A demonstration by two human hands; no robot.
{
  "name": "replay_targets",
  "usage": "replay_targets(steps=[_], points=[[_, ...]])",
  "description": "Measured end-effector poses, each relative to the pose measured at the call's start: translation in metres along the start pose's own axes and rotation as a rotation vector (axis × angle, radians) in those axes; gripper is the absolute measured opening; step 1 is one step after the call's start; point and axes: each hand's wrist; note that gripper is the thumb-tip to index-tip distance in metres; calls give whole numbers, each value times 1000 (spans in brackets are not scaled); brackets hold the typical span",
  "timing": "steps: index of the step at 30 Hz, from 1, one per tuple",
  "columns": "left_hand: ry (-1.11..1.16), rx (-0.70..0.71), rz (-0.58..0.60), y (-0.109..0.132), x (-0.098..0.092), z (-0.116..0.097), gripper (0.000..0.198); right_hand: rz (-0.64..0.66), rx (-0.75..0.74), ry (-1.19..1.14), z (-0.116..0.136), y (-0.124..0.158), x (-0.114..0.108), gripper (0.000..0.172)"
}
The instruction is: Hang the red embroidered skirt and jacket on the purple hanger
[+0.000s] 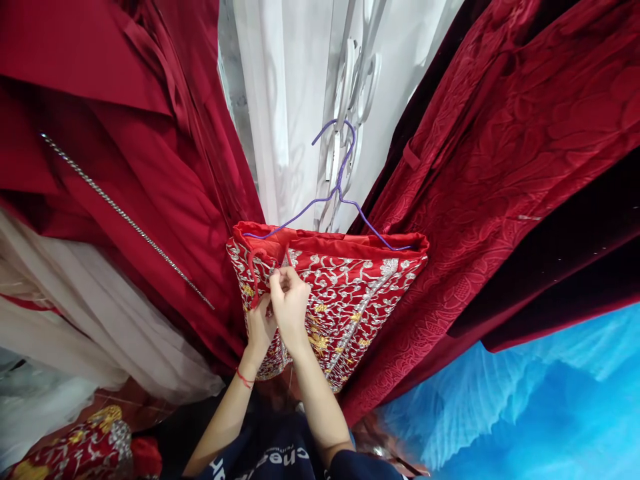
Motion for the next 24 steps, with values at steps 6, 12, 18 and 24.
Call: replay_targets(steps=[6, 12, 18, 24], points=[[32, 29, -37, -5, 7, -1, 20, 16, 44, -359, 21, -15, 2, 26], [105, 74, -55, -5, 9, -2, 21, -20, 30, -407, 36, -28, 8, 25], [70, 132, 24, -15, -15, 3, 17, 53, -50, -67, 31, -33, -9, 29], [216, 346, -321, -52, -76, -9, 10, -161, -198, 348, 37, -37, 1, 33]])
Point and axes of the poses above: each hand's wrist, its own y-axis away from the middle knuckle, its own x-axis out of the palm, z = x × y, and after that the axes turned 1 degree about -x, right-handed
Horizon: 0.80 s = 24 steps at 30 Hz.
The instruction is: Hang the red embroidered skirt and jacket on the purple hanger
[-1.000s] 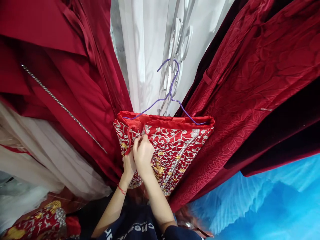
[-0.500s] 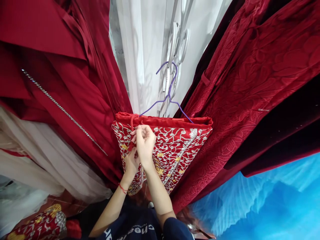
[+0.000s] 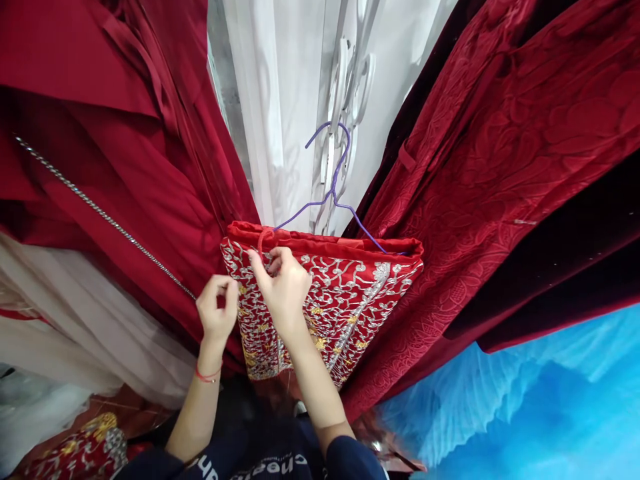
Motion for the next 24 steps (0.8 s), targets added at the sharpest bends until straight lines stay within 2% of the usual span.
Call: replay_targets(steps=[2, 4, 7, 10, 12, 14, 18, 24], points=[[-32, 50, -97, -26, -8, -7, 12, -14, -46, 49, 4, -2, 8, 29], [-86, 116, -78, -50, -10, -13, 23, 31, -77, -30, 6, -4, 9, 23], [-201, 260, 69, -79, -6, -19, 34, 92, -79, -287, 5, -2, -9, 21], [-277, 380, 238, -98, 2, -17, 26, 49, -45, -381, -5, 3, -38, 22], [-256, 427, 325, -106, 6, -11, 19, 75, -13, -403, -17, 5, -54, 23], [-202, 470, 360, -112, 9, -4, 23, 135, 22, -469, -32, 4, -65, 24], [-118, 526, 340, -120, 12, 8, 26, 126, 13, -567, -56, -2, -80, 23], [-72, 491, 283, -128, 21, 19, 35, 39, -6, -691, -70, -6, -95, 23]])
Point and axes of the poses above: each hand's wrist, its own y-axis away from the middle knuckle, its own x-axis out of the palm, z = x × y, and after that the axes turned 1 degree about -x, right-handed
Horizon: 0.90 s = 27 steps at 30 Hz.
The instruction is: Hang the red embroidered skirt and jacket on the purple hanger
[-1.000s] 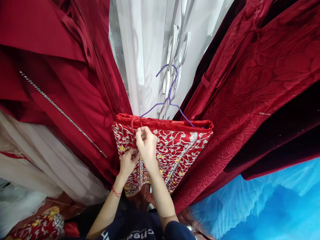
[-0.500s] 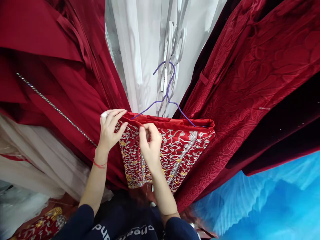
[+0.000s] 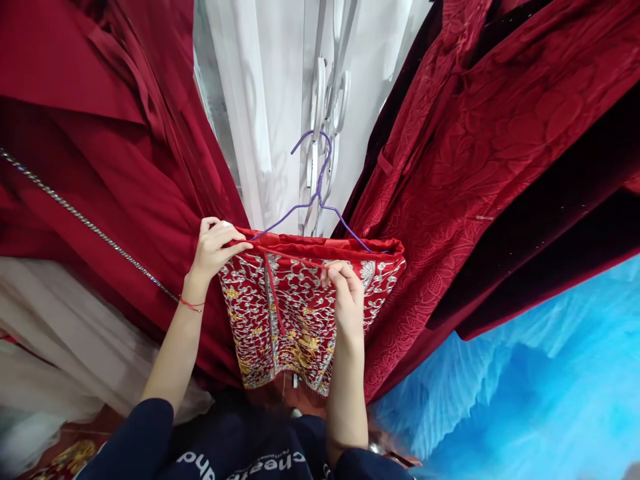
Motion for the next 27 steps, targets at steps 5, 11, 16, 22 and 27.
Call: replay_targets(steps=[5, 11, 16, 22, 27], points=[[26, -43, 17, -2, 3, 7, 41, -179, 10, -94, 5, 8, -12, 24], [11, -80, -8, -2, 6, 14, 46, -422, 67, -148, 21, 20, -74, 31], [18, -140, -7, -7, 13, 18, 43, -641, -161, 81, 43, 47, -152, 26], [-10, -223, -305, 6, 23, -19, 21, 246, 51, -3, 21, 66, -100, 31], [160, -560, -509, 41, 37, -63, 19, 1305, 201, 6, -15, 56, -5, 21]])
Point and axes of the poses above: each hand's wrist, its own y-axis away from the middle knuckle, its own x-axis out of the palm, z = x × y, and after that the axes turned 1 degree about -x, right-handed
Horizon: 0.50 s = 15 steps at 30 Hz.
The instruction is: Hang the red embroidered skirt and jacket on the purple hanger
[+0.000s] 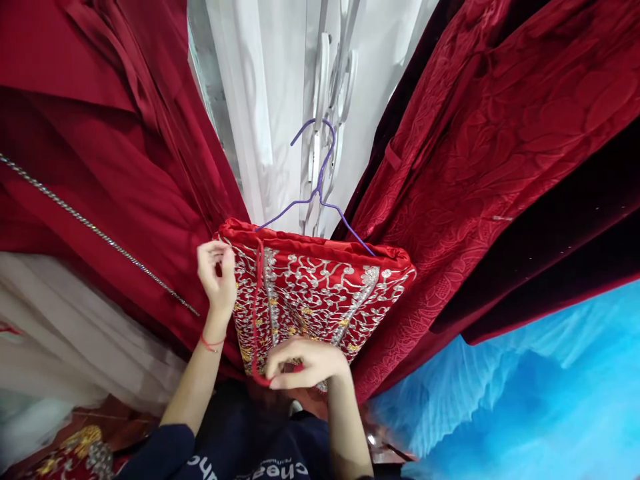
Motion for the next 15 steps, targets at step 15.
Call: replay_targets(steps=[15], points=[[-17, -23, 389, -8, -31, 3, 28, -1079, 170, 1402, 31, -74, -72, 26]])
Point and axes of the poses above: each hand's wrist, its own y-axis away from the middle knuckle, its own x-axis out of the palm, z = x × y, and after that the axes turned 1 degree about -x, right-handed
